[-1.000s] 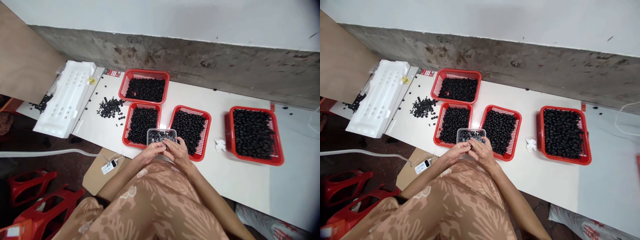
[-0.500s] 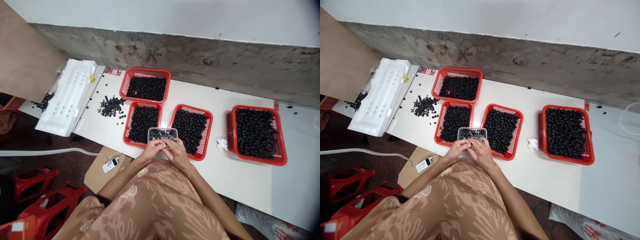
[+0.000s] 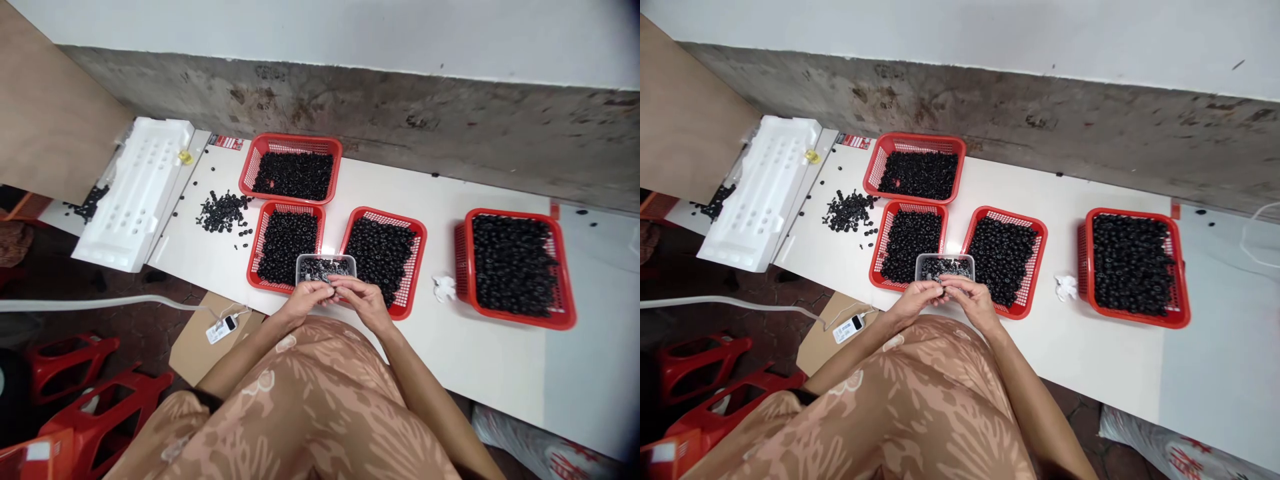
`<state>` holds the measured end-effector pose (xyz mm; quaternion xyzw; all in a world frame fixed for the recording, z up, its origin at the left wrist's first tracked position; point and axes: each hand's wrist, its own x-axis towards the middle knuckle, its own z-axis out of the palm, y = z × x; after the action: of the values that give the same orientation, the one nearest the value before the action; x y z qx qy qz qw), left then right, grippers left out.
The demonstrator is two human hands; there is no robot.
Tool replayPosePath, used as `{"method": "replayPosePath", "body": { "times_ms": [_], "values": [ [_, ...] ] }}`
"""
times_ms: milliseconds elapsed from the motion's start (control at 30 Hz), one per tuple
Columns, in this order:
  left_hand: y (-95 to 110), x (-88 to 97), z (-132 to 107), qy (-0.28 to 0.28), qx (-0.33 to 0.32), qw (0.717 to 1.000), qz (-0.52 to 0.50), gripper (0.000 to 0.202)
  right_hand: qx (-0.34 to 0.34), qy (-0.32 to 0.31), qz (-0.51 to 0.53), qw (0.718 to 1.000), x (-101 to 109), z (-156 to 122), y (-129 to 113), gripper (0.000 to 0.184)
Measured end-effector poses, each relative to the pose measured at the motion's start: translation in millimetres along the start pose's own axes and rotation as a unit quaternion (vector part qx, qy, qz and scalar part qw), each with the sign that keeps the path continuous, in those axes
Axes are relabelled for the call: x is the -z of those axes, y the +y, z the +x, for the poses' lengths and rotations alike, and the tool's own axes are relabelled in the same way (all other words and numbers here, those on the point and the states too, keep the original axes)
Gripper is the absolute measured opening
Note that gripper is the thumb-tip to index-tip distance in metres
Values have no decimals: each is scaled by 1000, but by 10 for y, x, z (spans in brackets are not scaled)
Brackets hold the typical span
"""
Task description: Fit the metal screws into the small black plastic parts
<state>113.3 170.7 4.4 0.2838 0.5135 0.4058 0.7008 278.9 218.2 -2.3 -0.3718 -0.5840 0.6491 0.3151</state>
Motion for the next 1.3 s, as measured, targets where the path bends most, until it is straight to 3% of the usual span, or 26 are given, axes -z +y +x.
{"method": "replayPosePath", "body": {
  "times_ms": [167, 233, 333, 500, 700, 900, 1300],
  "values": [
    [-12, -1, 13, 77, -48, 996, 26, 24, 50, 18, -154, 987, -55, -42, -47, 31],
    [-25, 5, 22, 90, -63, 993, 41, 24, 104, 24, -273, 956, -88, -45, -66, 40],
    [-48, 12, 35, 93, -80, 990, 69, 24, 174, 16, -404, 898, -130, -15, -87, 33],
    [-76, 3, 42, 118, -74, 988, 66, 24, 207, 0, -473, 857, -166, 61, -114, 25],
    [-57, 9, 44, 122, -72, 988, 55, 24, 208, 16, -487, 848, -185, 65, -78, 24],
    [-36, 44, 30, 50, -30, 998, 17, 34, 212, 60, -485, 846, -162, 28, 12, 22],
    [-139, -25, -4, 96, -39, 994, 34, 28, 232, 83, -488, 838, -249, -76, 206, 28]
  ]
}}
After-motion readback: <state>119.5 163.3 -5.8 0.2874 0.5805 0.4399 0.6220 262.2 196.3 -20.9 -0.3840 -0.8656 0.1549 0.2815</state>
